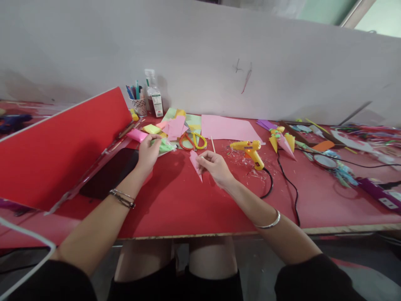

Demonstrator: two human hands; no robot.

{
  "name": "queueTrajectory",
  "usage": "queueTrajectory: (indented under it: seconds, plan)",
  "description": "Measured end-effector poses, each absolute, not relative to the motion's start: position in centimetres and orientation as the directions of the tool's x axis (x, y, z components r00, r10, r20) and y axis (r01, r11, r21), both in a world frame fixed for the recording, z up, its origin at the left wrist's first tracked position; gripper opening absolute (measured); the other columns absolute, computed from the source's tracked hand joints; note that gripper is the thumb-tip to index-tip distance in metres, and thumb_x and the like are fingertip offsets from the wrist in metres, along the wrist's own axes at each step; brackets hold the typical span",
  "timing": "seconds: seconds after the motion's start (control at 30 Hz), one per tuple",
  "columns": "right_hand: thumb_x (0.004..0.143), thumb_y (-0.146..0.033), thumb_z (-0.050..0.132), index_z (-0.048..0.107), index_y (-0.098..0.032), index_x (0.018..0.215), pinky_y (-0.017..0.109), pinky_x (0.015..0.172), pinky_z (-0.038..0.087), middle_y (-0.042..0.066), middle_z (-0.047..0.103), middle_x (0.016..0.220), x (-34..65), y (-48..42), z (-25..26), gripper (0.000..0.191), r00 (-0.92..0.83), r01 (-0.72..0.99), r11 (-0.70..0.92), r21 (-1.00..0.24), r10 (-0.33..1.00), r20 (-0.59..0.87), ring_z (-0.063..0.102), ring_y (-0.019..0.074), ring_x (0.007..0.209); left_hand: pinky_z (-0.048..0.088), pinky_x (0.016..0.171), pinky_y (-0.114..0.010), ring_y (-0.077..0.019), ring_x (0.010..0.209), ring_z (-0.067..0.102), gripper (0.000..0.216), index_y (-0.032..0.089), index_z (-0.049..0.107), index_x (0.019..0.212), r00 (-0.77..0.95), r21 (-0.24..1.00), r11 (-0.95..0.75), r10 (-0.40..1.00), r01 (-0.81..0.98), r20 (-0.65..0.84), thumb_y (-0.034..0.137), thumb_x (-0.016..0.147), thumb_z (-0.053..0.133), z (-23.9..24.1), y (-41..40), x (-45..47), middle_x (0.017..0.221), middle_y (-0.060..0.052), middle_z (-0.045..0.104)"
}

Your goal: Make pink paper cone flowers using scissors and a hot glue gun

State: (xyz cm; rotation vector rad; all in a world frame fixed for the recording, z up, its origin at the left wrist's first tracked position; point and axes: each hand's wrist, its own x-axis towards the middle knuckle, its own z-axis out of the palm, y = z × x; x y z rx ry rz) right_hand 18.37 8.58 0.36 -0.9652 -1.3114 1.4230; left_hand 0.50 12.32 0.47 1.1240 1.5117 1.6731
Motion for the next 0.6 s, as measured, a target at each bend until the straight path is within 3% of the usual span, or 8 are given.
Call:
queueTrajectory:
  seconds: [0.13,0.33,0.47,0.6]
  plan:
    - [0.059,-0.025,0.068,0.048,-0.017,0.058,0.019,0.044,0.039,-0.008,0.052,0.047,18.31,8.55,0.28,0.021,-0.23,-0.11,0.069,-0.992,0.969,0.093,0.048,0.0037,0.04,0.033,0.053,-0.021,-0.0104,0.052,0.041,0.007,0.018,0.05,0.061,-0.456,0.981,-0.158,0.869,0.11,0.191,0.013,0.061,0.046,0.48,12.36,0.52,0.057,0.005,0.046]
    - [0.067,-0.037,0.06,0.06,-0.016,0.073,0.022,0.056,0.044,-0.002,0.06,0.06,18.33,8.7,0.27,0.021,-0.253,-0.222,-0.022,-0.975,0.967,0.036,0.055,0.0056,0.052,0.03,0.049,-0.021,-0.0098,0.048,0.037,0.008,0.018,0.05,0.061,-0.45,0.983,-0.144,0.875,0.11,0.179,0.012,0.061,0.045,0.75,12.1,0.55,0.052,0.005,0.043]
    - [0.072,-0.039,0.053,0.061,-0.017,0.074,0.021,0.048,0.041,-0.004,0.055,0.051,18.4,8.82,0.27,0.024,-0.24,-0.208,-0.016,-0.978,0.97,0.035,0.049,0.0046,0.044,0.029,0.048,-0.02,-0.0091,0.048,0.037,0.007,0.017,0.05,0.062,-0.447,0.985,-0.147,0.878,0.093,0.173,0.012,0.061,0.045,0.67,12.14,0.54,0.052,0.006,0.044]
    - [0.07,-0.027,0.056,0.062,-0.018,0.068,0.019,0.042,0.035,-0.007,0.047,0.044,18.37,8.86,0.1,0.011,-0.183,-0.116,0.05,-0.992,0.98,0.071,0.042,0.0036,0.04,0.029,0.049,-0.02,-0.009,0.05,0.038,0.007,0.017,0.051,0.061,-0.452,0.984,-0.148,0.875,0.097,0.176,0.013,0.06,0.045,0.61,12.28,0.57,0.054,0.005,0.045]
